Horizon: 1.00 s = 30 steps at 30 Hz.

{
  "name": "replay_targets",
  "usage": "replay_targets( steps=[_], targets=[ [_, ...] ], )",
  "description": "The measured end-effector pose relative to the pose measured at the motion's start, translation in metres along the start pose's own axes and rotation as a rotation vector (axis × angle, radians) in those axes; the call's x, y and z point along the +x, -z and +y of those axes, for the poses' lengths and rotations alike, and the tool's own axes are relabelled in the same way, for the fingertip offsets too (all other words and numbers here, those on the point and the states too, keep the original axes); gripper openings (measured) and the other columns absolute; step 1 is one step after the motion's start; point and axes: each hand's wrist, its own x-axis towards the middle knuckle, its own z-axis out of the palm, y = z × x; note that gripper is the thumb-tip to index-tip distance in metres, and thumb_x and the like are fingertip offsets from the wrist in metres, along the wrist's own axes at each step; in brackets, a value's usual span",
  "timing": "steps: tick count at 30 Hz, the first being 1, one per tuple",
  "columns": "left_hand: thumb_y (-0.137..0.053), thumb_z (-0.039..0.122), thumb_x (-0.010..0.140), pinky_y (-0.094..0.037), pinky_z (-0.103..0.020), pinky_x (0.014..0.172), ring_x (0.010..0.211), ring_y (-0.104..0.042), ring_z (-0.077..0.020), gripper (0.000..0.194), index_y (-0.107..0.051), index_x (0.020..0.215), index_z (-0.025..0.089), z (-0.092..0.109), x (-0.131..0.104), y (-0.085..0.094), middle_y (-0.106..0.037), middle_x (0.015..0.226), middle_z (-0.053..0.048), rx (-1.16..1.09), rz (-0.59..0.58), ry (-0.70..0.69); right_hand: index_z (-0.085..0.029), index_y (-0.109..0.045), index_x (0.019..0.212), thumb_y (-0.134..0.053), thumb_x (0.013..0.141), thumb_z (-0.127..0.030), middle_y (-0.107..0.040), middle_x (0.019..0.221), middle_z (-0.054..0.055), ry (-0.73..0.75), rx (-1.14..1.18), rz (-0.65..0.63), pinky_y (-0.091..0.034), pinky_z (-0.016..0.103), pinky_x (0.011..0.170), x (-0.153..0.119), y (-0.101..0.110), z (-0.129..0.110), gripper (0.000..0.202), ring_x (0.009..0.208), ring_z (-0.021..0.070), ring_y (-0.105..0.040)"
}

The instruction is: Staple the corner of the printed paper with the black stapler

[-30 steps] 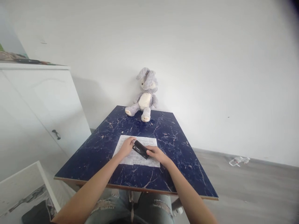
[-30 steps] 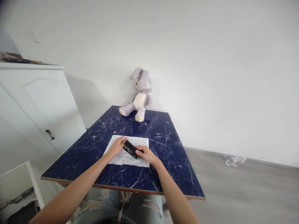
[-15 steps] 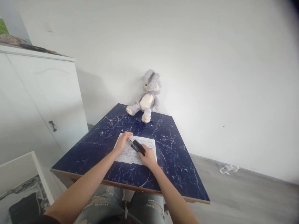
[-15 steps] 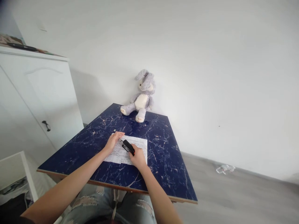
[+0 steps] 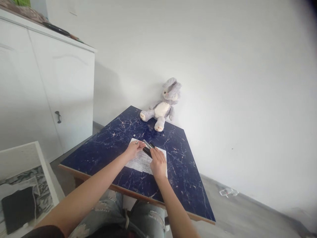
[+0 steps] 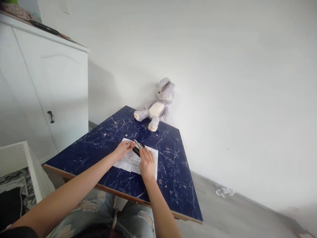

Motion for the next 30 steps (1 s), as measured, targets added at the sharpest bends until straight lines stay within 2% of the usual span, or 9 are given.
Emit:
replay_targets(
  steps=[4, 6, 9, 11, 15, 17, 20, 25, 30],
  targets=[
    [-0.065, 0.054, 0.114, -0.062, -0.035, 0.079, 0.078, -0.069, -0.0162, 0.039, -0.071, 0.111, 0.016, 0.005, -0.005, -0.003, -0.07, 0.092, -0.001, 0.17, 0.02, -0.11, -0.017, -0.072, 0.156, -0.054, 0.099, -0.016, -0.085, 0.134, 0.019, -0.24, 0.075, 0.022, -0.071, 0.057, 0.102, -0.021, 0.004, 0.009, 0.059, 0.121, 0.0391, -0.084],
    [-0.064, 0.054, 0.113, -0.057, -0.032, 0.073, 0.068, -0.062, -0.015, 0.038, -0.071, 0.11, 0.017, 0.011, -0.012, -0.006, -0.067, 0.084, 0.001, 0.293, -0.021, -0.189, -0.019, -0.074, 0.152, -0.061, 0.099, -0.026, -0.087, 0.126, 0.019, -0.276, 0.123, 0.027, -0.072, 0.059, 0.096, -0.026, 0.011, 0.012, 0.055, 0.115, 0.041, -0.084],
    [-0.078, 0.046, 0.1, -0.053, -0.033, 0.075, 0.064, -0.058, -0.0181, 0.027, -0.073, 0.089, 0.022, 0.019, -0.026, -0.013, -0.065, 0.071, 0.0, 0.499, -0.131, -0.299, -0.02, -0.072, 0.154, -0.061, 0.104, -0.033, -0.077, 0.146, 0.025, -0.224, 0.203, 0.101, -0.061, 0.068, 0.115, -0.02, 0.025, 0.01, 0.053, 0.139, 0.0439, -0.073],
    [-0.084, 0.039, 0.089, -0.053, -0.035, 0.079, 0.066, -0.061, -0.0216, 0.023, -0.07, 0.076, 0.025, 0.021, -0.034, -0.018, -0.065, 0.067, -0.002, 0.623, -0.19, -0.352, -0.023, -0.074, 0.153, -0.061, 0.106, -0.034, -0.072, 0.153, 0.023, -0.132, 0.284, 0.117, -0.06, 0.064, 0.12, -0.009, 0.031, 0.004, 0.05, 0.142, 0.0406, -0.07],
    [-0.081, 0.03, 0.083, -0.053, -0.038, 0.083, 0.075, -0.069, -0.0271, 0.005, -0.077, 0.081, 0.028, 0.02, -0.044, -0.023, -0.076, 0.08, -0.007, 0.825, -0.245, -0.416, -0.029, -0.087, 0.123, -0.074, 0.103, -0.033, -0.083, 0.126, 0.011, 0.011, 0.447, 0.036, -0.072, 0.043, 0.093, 0.016, 0.025, -0.002, 0.025, 0.101, 0.0276, -0.082],
    [-0.077, 0.03, 0.087, -0.052, -0.038, 0.083, 0.079, -0.071, -0.0285, 0.004, -0.079, 0.086, 0.028, 0.02, -0.047, -0.024, -0.079, 0.088, -0.01, 0.915, -0.243, -0.433, -0.026, -0.084, 0.123, -0.075, 0.107, -0.036, -0.082, 0.123, 0.008, 0.02, 0.484, 0.009, -0.071, 0.042, 0.092, 0.026, 0.017, 0.006, 0.02, 0.1, 0.0243, -0.08],
    [-0.073, 0.04, 0.096, -0.047, -0.037, 0.079, 0.075, -0.068, -0.0275, 0.024, -0.074, 0.077, 0.026, 0.023, -0.048, -0.023, -0.074, 0.08, -0.01, 1.051, -0.186, -0.437, -0.023, -0.074, 0.138, -0.075, 0.112, -0.043, -0.074, 0.143, 0.011, -0.03, 0.477, 0.013, -0.068, 0.047, 0.103, 0.041, 0.013, 0.039, 0.033, 0.119, 0.026, -0.076],
    [-0.061, 0.041, 0.108, -0.042, -0.037, 0.075, 0.069, -0.063, -0.0272, 0.04, -0.067, 0.072, 0.024, 0.047, -0.026, -0.016, -0.064, 0.068, -0.009, 1.26, 0.001, -0.381, -0.02, -0.07, 0.145, -0.077, 0.11, -0.043, -0.072, 0.147, 0.012, -0.278, 0.363, 0.09, -0.067, 0.052, 0.104, 0.075, 0.03, 0.141, 0.042, 0.124, 0.029, -0.076],
    [-0.069, 0.018, 0.101, -0.051, -0.044, 0.103, 0.114, -0.069, -0.0325, 0.014, -0.077, 0.111, 0.017, 0.07, 0.023, -0.002, -0.074, 0.123, -0.016, 1.393, 0.139, -0.331, -0.02, -0.069, 0.146, -0.077, 0.11, -0.043, -0.072, 0.148, 0.012, -0.401, 0.271, 0.071, -0.067, 0.052, 0.105, 0.079, 0.028, 0.199, 0.042, 0.125, 0.029, -0.075]
  ],
)
